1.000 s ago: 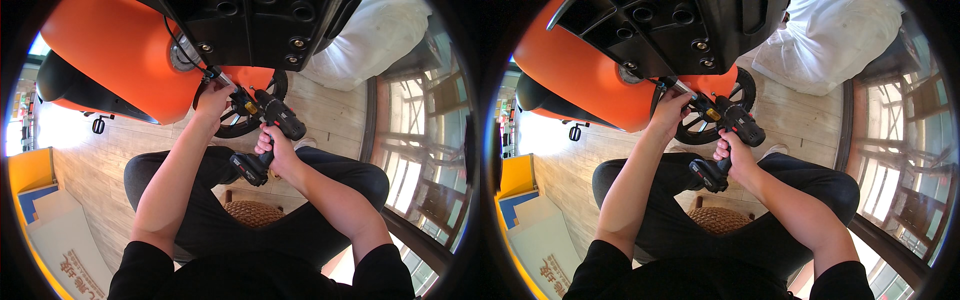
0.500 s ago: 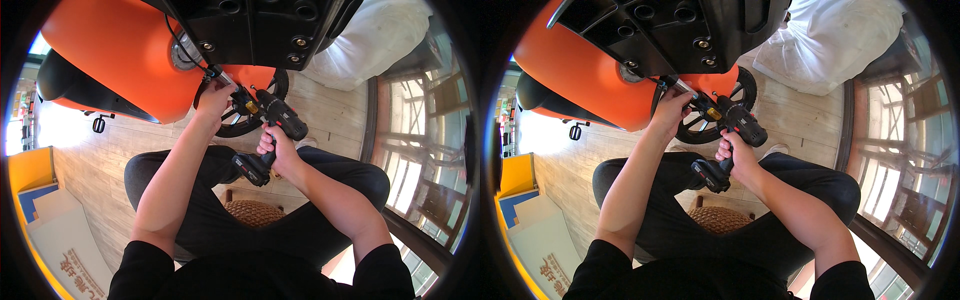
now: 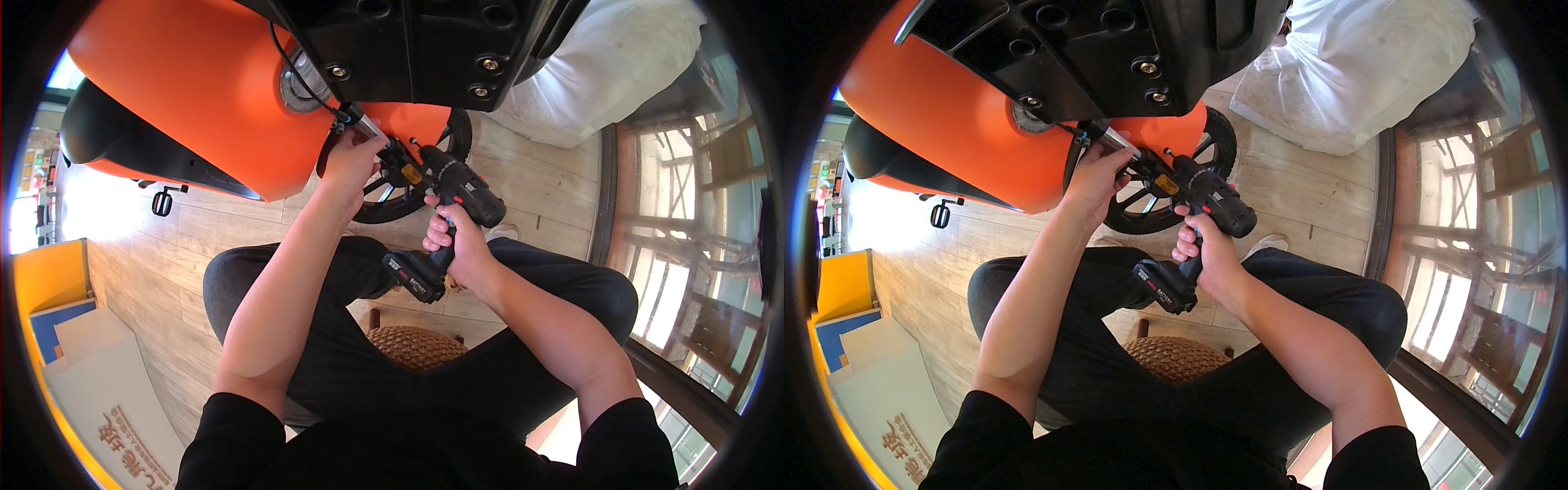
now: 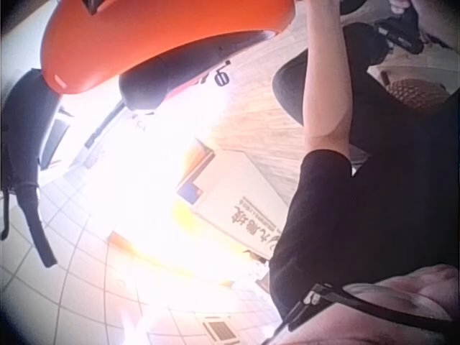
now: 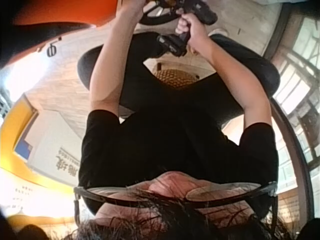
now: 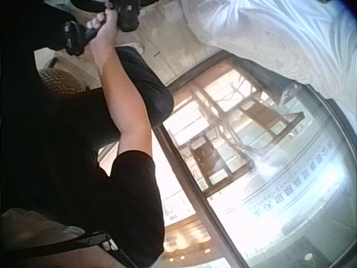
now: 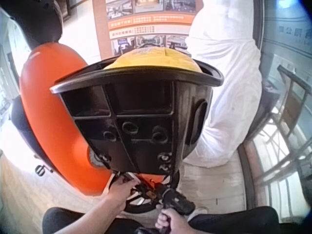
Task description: Use a power drill to remove screws from the front and handlebar assembly of an electric scooter.
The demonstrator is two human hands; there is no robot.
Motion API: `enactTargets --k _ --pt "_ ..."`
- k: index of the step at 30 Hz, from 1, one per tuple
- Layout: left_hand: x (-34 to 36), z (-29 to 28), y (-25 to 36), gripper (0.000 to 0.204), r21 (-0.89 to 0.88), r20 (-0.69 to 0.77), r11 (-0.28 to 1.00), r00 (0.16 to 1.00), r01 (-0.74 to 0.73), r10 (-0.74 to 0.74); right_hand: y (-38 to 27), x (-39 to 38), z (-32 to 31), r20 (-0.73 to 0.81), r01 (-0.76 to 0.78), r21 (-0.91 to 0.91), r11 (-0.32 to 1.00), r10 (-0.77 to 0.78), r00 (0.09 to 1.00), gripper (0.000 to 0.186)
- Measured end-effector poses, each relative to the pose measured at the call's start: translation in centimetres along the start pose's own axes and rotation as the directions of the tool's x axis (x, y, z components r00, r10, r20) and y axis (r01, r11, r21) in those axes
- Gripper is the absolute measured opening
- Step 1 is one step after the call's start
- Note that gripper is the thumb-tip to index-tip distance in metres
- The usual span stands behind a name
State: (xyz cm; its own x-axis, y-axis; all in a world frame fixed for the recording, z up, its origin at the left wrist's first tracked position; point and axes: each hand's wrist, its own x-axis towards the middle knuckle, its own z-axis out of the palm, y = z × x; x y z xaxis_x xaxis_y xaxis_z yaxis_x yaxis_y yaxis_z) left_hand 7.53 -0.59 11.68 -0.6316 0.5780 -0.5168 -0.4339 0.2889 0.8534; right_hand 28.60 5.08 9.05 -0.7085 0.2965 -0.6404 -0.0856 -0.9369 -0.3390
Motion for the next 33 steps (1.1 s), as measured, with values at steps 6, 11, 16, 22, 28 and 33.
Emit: enactTargets --k 6,11,16,22,28,33 --pt "-0.2 0.8 0.3 0.03 0.023 -0.029 1.0 1.0 0.001 0.0 -0.3 0.2 -1.0 0.028 -0.006 0.025 1.0 0.005 1.0 0.027" --pt "-0.8 1.8 0.4 0.028 0.016 -0.109 0.999 0.993 -0.047 0.048 -0.4 0.1 -1.3 0.025 -0.005 0.006 1.0 0.005 1.0 0.025" --pt "-0.3 2.3 -1.7 0.022 -0.024 -0.203 0.99 0.969 0.141 -0.143 -1.0 -0.7 -1.7 0.072 -0.007 0.034 0.999 0.005 0.997 0.024" --pt "-2.0 4.0 -1.8 0.027 -0.394 -0.055 0.809 0.868 0.436 -0.494 -2.1 -4.6 -0.9 0.113 -0.05 0.069 0.996 0.042 0.993 0.026" --pt "-4.9 4.8 -1.1 0.034 -0.52 0.105 0.792 0.944 0.321 -0.313 -3.5 -9.7 0.8 0.098 -0.112 -0.004 0.994 0.112 0.989 0.029" --pt "-6.8 5.7 0.8 0.025 -0.54 0.259 0.791 0.951 0.286 -0.167 -3.7 -11.4 1.1 0.106 -0.04 -0.186 0.982 0.06 0.993 0.032"
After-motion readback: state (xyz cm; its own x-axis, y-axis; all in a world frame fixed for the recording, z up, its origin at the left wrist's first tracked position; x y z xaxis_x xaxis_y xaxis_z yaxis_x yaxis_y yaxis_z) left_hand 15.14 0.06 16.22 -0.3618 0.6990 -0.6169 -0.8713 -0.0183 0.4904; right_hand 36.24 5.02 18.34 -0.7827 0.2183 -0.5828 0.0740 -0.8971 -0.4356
